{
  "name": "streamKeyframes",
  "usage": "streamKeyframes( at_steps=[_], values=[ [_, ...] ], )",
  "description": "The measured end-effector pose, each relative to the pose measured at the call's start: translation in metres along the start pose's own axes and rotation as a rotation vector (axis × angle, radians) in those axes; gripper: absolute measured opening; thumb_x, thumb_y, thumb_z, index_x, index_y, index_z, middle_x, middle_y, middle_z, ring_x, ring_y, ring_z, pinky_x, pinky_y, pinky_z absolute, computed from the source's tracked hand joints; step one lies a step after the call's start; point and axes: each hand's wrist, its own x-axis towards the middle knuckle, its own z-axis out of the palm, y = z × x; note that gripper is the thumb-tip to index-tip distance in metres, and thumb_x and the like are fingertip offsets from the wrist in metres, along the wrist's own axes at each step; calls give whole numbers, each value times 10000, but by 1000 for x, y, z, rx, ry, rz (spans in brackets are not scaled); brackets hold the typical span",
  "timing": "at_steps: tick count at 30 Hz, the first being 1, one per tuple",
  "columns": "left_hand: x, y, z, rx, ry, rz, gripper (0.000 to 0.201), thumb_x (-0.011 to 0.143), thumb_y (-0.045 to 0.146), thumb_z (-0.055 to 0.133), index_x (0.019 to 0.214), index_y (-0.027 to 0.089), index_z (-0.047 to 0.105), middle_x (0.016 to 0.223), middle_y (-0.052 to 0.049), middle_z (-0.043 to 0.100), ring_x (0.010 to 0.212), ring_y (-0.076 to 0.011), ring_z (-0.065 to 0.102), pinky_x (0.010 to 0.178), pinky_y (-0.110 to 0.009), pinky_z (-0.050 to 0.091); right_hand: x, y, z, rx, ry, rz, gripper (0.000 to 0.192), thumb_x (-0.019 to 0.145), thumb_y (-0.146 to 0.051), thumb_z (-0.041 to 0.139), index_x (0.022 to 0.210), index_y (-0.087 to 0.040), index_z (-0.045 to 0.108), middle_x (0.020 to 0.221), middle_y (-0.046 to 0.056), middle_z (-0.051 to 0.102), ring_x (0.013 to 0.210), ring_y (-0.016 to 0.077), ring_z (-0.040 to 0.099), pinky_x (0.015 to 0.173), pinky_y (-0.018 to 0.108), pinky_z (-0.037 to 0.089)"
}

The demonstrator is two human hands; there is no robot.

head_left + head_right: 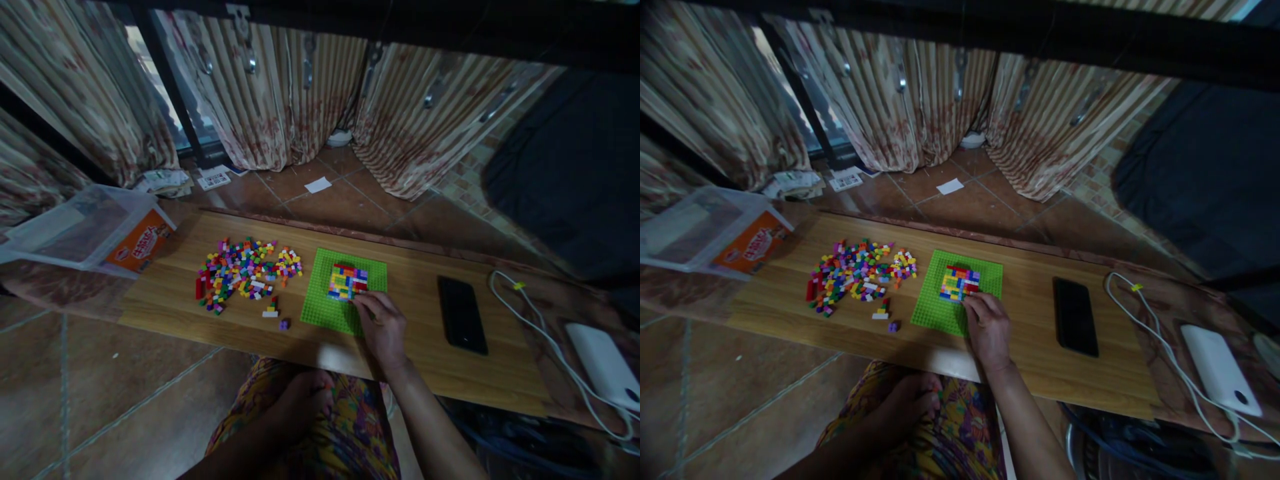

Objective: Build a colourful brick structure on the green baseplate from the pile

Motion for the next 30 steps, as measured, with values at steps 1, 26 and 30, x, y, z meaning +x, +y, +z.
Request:
streamKeyframes(
  at_steps=[1, 26, 30],
  values=[
    [0, -1, 0, 9, 1, 6, 91, 740, 229, 487, 739, 163, 549, 639, 16, 573, 608, -117, 510, 625, -248, 387, -1, 1, 0, -19, 2, -10, 180, 926, -269, 543, 914, -235, 720, 936, 53, 684, 866, 177, 638, 816, 317, 521],
    [2, -5, 0, -52, 16, -6, 89, 713, 221, 512, 758, 151, 542, 648, -1, 603, 593, -124, 530, 617, -259, 397, -7, 2, 4, -7, 62, -53, 211, 943, -203, 504, 1060, -201, 681, 996, 79, 696, 918, 173, 652, 864, 317, 524],
    [-5, 1, 0, -211, -60, 41, 179, 766, 302, 573, 850, 145, 568, 723, -21, 642, 642, -136, 564, 669, -276, 424, -24, -16, -10, 156, 78, 132, 199, 939, -251, 513, 1023, -204, 687, 977, 76, 691, 898, 178, 650, 833, 317, 521]
  ],
)
